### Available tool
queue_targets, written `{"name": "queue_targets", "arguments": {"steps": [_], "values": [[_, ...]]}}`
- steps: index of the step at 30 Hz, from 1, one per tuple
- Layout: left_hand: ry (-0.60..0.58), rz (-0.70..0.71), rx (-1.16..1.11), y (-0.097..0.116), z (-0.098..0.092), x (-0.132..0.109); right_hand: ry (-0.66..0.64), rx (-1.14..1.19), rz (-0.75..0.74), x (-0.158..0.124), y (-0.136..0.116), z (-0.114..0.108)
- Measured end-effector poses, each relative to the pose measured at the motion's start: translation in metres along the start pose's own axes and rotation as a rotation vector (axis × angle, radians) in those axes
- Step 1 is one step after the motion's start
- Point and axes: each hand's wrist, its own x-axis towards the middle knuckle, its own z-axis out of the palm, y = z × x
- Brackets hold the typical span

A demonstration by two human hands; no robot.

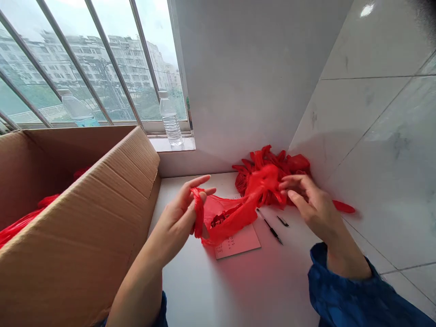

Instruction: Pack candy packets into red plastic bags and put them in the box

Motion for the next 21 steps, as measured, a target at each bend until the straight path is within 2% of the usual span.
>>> {"name": "queue_targets", "arguments": {"steps": [3,4,5,7,9,10,12,14,15,21], "values": [[-0.129,-0.035,0.111,0.005,0.004,-0.012,0.305,-0.022,-0.326,-0.025,-0.033,0.006],[-0.169,-0.037,0.126,0.007,0.005,-0.015,0.316,-0.021,-0.451,-0.031,-0.042,0.013],[-0.203,-0.034,0.134,0.009,0.006,-0.019,0.246,-0.016,-0.575,-0.036,-0.048,0.023],[-0.259,-0.019,0.153,0.014,0.005,-0.026,-0.101,-0.046,-0.657,-0.040,-0.054,0.047],[-0.277,-0.001,0.205,0.018,0.003,-0.031,-0.421,-0.201,-0.597,-0.039,-0.049,0.069],[-0.269,0.013,0.252,0.019,0.002,-0.033,-0.527,-0.353,-0.501,-0.037,-0.045,0.078],[-0.236,0.055,0.359,0.021,0.000,-0.035,-0.631,-0.709,-0.223,-0.035,-0.036,0.086],[-0.205,0.100,0.433,0.020,0.000,-0.036,-0.632,-0.957,-0.016,-0.038,-0.030,0.085],[-0.200,0.113,0.451,0.020,0.001,-0.036,-0.617,-1.016,0.024,-0.040,-0.028,0.082],[-0.194,0.159,0.520,0.019,0.007,-0.035,-0.544,-1.011,-0.047,-0.051,-0.023,0.066]]}}
